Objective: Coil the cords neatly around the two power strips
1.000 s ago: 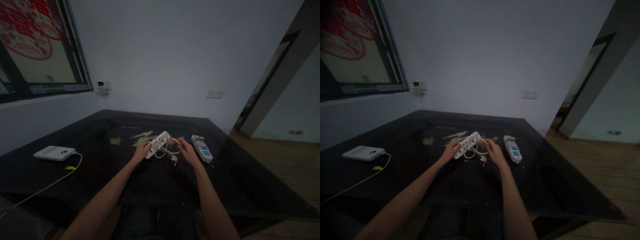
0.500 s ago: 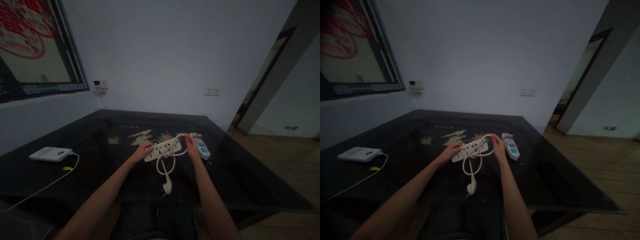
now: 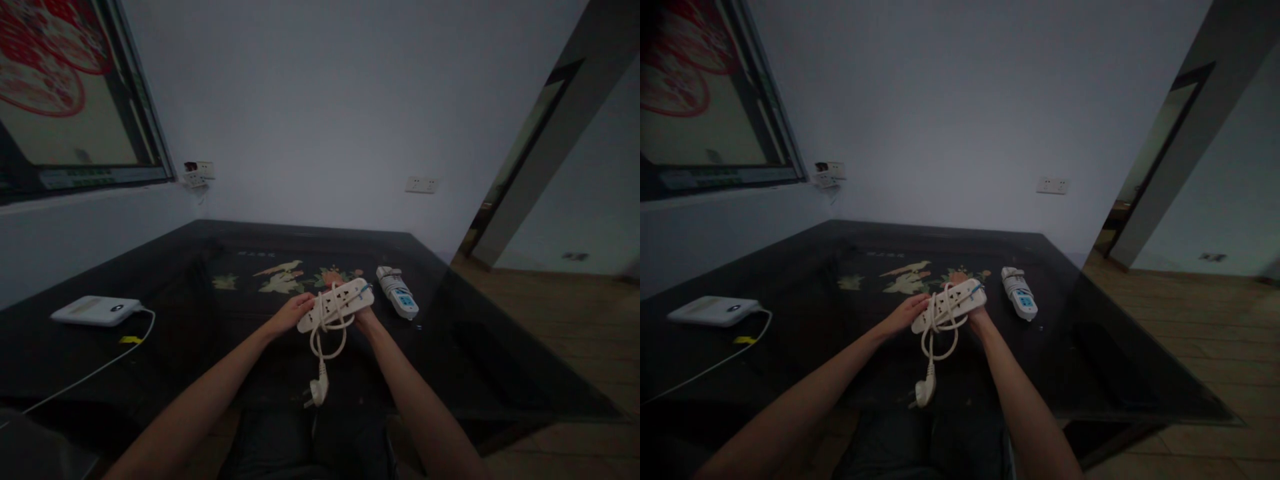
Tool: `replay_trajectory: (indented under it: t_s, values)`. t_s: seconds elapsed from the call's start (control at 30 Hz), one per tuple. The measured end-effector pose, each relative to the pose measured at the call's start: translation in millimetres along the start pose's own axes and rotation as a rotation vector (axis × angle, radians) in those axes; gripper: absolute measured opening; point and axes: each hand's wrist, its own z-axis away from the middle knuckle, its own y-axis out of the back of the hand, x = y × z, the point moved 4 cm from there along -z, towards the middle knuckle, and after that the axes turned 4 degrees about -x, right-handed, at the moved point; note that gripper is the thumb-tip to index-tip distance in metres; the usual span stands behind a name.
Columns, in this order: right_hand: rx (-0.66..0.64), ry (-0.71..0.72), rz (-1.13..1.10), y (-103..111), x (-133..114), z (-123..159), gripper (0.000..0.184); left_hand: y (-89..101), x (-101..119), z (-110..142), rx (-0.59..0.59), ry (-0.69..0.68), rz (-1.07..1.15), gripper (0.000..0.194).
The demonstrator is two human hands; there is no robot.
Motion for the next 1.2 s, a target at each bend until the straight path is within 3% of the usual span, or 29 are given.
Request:
replay_trajectory:
  t_s: [0.23, 0.47, 0.63, 0.8, 0.97, 1.2]
  values:
    - [-0.014, 0.012, 0.075, -7, -2, -1, 0.056, 19.0, -10, -11, 0.275, -0.035, 0.049, 0.049]
    - [-0.059, 0.035, 0.246, -12, -2, 3, 0.048, 28.2, -10, -10, 0.406, -0.035, 0.058, 0.048]
    - [0.037, 0.103, 0.307, -4, -3, -2, 0.053, 29.1, -8, -9, 0.405, -0.028, 0.067, 0.050]
    - [0.120, 0.157, 0.296, 2, -9, -1, 0.064, 18.2, -9, -8, 0.294, -0.001, 0.068, 0.049]
    - [0.093, 0.160, 0.290, -7, -4, 5, 0.066, 6.4, -13, -7, 0.205, 0.024, 0.066, 0.051]
    - [0.027, 0.116, 0.310, -12, 1, 6, 0.067, 12.1, -15, -7, 0.260, 0.022, 0.060, 0.049]
